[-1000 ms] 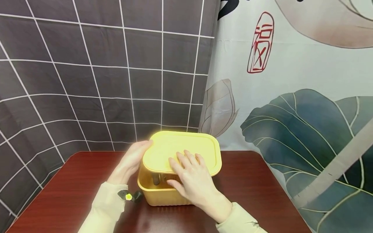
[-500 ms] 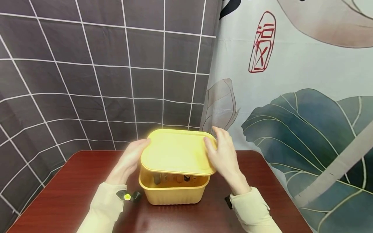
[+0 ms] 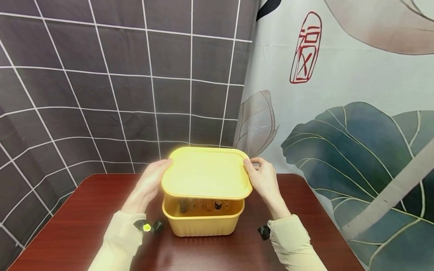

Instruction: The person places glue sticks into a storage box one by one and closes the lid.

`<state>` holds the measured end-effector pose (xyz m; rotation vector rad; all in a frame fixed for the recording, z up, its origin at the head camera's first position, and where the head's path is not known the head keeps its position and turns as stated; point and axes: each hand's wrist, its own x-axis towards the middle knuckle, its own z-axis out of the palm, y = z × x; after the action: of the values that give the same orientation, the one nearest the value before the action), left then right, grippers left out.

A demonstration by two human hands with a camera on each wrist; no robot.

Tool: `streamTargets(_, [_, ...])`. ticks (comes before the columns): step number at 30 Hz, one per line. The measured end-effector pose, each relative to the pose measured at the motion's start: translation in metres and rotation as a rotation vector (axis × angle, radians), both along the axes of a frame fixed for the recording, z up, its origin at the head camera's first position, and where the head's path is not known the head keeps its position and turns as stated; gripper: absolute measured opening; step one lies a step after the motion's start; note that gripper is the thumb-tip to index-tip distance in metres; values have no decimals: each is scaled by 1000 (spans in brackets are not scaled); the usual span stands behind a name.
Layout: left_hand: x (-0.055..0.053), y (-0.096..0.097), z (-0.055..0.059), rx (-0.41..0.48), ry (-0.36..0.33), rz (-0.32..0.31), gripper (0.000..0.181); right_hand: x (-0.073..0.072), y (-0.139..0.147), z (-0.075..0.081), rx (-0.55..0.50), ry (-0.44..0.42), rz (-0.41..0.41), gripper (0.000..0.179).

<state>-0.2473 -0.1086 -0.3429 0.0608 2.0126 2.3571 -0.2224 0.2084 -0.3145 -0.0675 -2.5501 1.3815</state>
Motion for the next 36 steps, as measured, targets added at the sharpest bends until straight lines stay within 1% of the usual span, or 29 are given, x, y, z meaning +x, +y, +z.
streamTargets(3, [1, 0, 0, -4, -3, 6, 33, 1, -2, -1, 4, -13, 7, 47])
streamTargets(5, [2, -1, -1, -16, 1, 13, 33, 2, -3, -2, 46, 0, 7, 44])
streamTargets(7, [4, 0, -3, -41, 8, 29, 32, 2, -4, -5, 112, 30, -2, 40])
streamTargets(11, [5, -1, -10, -125, 32, 63, 31, 1, -6, -11, 227, 82, -24, 33])
streamTargets(14, [7, -2, -16, -201, 66, 89, 34, 0, -8, -17, 273, 106, -35, 32])
streamTargets(17, [10, -3, -19, -321, 109, 118, 36, 0, -11, -23, 308, 139, -50, 31])
streamTargets(20, [13, -4, -21, -463, 174, 138, 37, -1, -14, -29, 346, 180, -66, 30])
streamTargets(22, [15, -5, -21, -565, 224, 142, 37, -1, -16, -33, 370, 203, -74, 28])
streamTargets(24, [17, -6, -21, -646, 252, 135, 36, -2, -17, -36, 392, 216, -77, 27])
streamTargets(27, [18, -8, -22, -792, 296, 130, 32, -2, -20, -40, 422, 232, -72, 26])
streamTargets(30, [18, -11, -26, -909, 330, 143, 31, -2, -22, -44, 447, 230, -59, 26])
streamTargets(32, [18, -13, -29, -955, 339, 152, 31, -2, -23, -46, 459, 219, -48, 25])
streamTargets(36, [19, -14, -34, -987, 328, 154, 31, -3, -25, -48, 477, 195, -40, 23])
